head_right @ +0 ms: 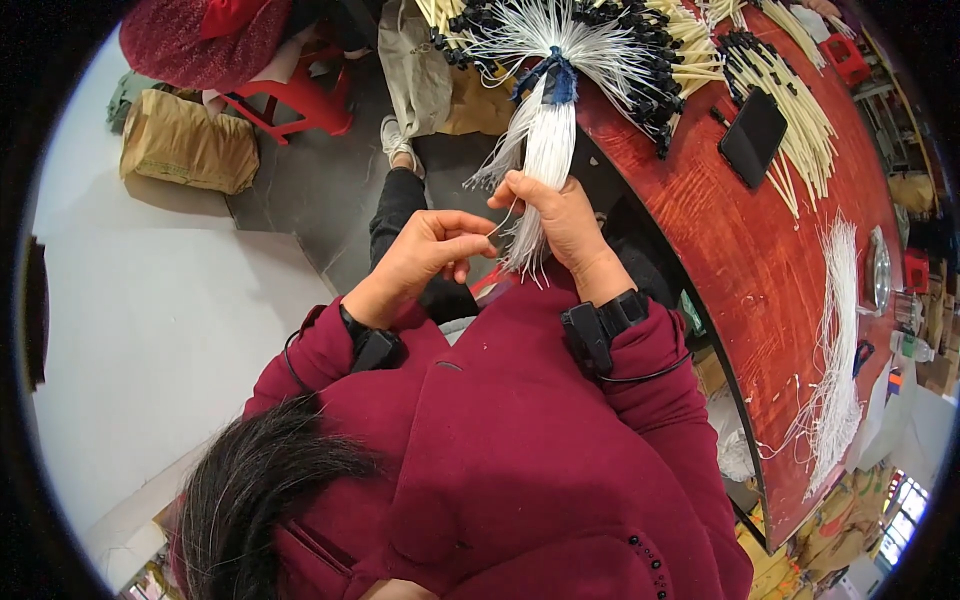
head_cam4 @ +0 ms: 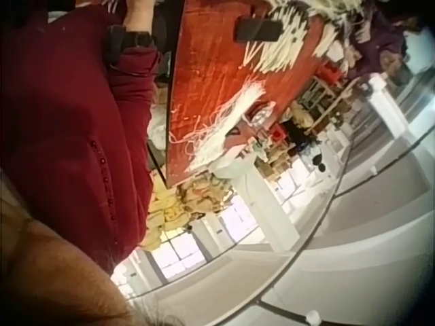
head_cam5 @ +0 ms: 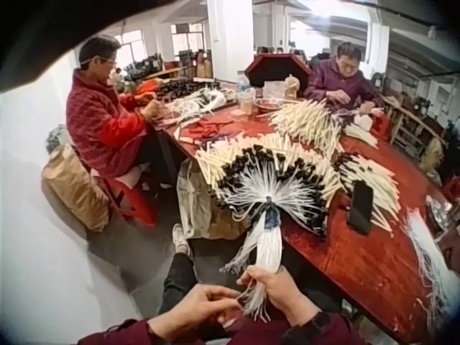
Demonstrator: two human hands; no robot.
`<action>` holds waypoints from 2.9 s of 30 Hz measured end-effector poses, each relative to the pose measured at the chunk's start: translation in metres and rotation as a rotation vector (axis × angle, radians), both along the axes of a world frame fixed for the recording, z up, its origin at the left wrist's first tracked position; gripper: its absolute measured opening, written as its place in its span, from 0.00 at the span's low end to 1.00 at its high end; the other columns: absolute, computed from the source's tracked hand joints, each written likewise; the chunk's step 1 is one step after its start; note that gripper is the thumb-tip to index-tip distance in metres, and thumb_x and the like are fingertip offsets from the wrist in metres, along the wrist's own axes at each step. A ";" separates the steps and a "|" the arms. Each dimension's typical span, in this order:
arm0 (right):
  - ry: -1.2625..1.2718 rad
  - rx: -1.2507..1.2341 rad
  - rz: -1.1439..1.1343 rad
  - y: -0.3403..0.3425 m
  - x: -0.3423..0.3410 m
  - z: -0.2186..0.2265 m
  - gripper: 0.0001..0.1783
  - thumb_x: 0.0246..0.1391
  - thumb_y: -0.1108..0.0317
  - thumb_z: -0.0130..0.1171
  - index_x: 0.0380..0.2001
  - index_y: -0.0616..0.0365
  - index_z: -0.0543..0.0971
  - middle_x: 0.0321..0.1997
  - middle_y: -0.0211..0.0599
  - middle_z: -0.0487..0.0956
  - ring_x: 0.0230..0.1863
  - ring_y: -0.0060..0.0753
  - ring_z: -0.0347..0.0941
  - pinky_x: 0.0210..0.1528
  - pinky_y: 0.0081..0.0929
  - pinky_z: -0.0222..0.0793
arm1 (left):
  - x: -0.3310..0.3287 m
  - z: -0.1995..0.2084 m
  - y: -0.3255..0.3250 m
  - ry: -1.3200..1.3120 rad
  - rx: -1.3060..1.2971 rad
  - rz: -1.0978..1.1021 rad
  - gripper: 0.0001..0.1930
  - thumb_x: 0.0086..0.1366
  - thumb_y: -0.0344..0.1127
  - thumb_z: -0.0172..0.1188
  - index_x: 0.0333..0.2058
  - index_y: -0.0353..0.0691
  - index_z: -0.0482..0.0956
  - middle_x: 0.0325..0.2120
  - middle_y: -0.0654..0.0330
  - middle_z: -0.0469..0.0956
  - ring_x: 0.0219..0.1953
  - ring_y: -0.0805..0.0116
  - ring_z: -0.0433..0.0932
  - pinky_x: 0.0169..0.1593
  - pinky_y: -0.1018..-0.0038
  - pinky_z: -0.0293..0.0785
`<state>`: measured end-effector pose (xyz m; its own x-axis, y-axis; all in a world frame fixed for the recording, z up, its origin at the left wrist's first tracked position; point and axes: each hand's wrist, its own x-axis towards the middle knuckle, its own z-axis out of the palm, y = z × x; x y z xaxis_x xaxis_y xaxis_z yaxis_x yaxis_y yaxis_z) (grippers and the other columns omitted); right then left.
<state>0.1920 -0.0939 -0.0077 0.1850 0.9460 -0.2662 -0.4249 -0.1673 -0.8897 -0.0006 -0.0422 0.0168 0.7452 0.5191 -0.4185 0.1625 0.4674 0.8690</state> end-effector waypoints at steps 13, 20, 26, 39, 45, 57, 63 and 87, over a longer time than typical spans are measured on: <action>-0.128 0.003 0.016 0.004 0.003 -0.001 0.11 0.54 0.62 0.57 0.26 0.59 0.78 0.23 0.30 0.77 0.27 0.21 0.71 0.33 0.20 0.65 | 0.000 -0.006 0.000 -0.114 0.159 0.024 0.07 0.62 0.33 0.59 0.34 0.36 0.79 0.28 0.62 0.80 0.22 0.81 0.74 0.25 0.86 0.65; -0.121 -0.038 -0.133 0.003 -0.008 0.000 0.11 0.54 0.65 0.55 0.24 0.60 0.77 0.21 0.29 0.75 0.24 0.20 0.70 0.28 0.19 0.64 | 0.043 0.010 0.008 -0.363 0.047 0.229 0.06 0.61 0.30 0.59 0.33 0.33 0.79 0.31 0.61 0.79 0.26 0.80 0.75 0.26 0.84 0.68; -0.135 -0.023 -0.036 0.003 0.000 -0.008 0.09 0.54 0.67 0.55 0.24 0.60 0.77 0.21 0.28 0.74 0.23 0.20 0.69 0.27 0.18 0.64 | 0.047 -0.026 0.028 -0.219 0.904 0.305 0.06 0.57 0.29 0.60 0.33 0.38 0.81 0.33 0.60 0.80 0.26 0.68 0.78 0.28 0.76 0.73; -0.129 -0.075 0.010 0.003 0.000 -0.005 0.09 0.54 0.67 0.56 0.22 0.59 0.76 0.20 0.27 0.74 0.21 0.19 0.69 0.26 0.18 0.64 | 0.034 -0.015 0.024 0.196 1.374 0.008 0.03 0.51 0.28 0.61 0.26 0.39 0.77 0.28 0.57 0.79 0.27 0.56 0.78 0.29 0.69 0.74; -0.130 -0.097 -0.012 0.004 -0.003 -0.001 0.10 0.54 0.68 0.56 0.21 0.59 0.76 0.19 0.27 0.74 0.21 0.19 0.69 0.26 0.18 0.64 | 0.037 -0.022 0.020 0.035 1.021 0.164 0.03 0.53 0.28 0.61 0.26 0.35 0.76 0.22 0.56 0.78 0.21 0.65 0.78 0.26 0.73 0.72; -0.158 -0.126 -0.027 -0.001 -0.005 0.005 0.12 0.53 0.65 0.57 0.20 0.58 0.76 0.18 0.27 0.74 0.20 0.18 0.68 0.26 0.18 0.63 | 0.032 -0.017 0.020 0.021 0.361 0.092 0.06 0.59 0.32 0.61 0.28 0.36 0.75 0.21 0.63 0.79 0.21 0.76 0.77 0.24 0.81 0.71; -0.224 -0.113 0.000 -0.001 0.003 -0.015 0.12 0.54 0.65 0.56 0.19 0.57 0.75 0.18 0.26 0.73 0.21 0.20 0.68 0.26 0.18 0.61 | 0.033 -0.016 0.020 -0.118 -0.010 0.151 0.05 0.60 0.33 0.60 0.29 0.38 0.75 0.24 0.62 0.79 0.25 0.76 0.78 0.26 0.80 0.73; -0.174 -0.074 0.050 0.004 0.004 0.000 0.09 0.53 0.66 0.56 0.22 0.58 0.74 0.18 0.26 0.71 0.20 0.18 0.66 0.25 0.17 0.60 | 0.018 -0.023 0.034 0.006 -0.132 0.032 0.12 0.64 0.44 0.56 0.30 0.41 0.74 0.21 0.67 0.74 0.21 0.78 0.74 0.22 0.84 0.67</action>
<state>0.1955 -0.0898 -0.0081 0.1879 0.9341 -0.3036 -0.2556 -0.2520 -0.9334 0.0169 -0.0078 -0.0066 0.7264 0.4829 -0.4890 0.1505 0.5825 0.7988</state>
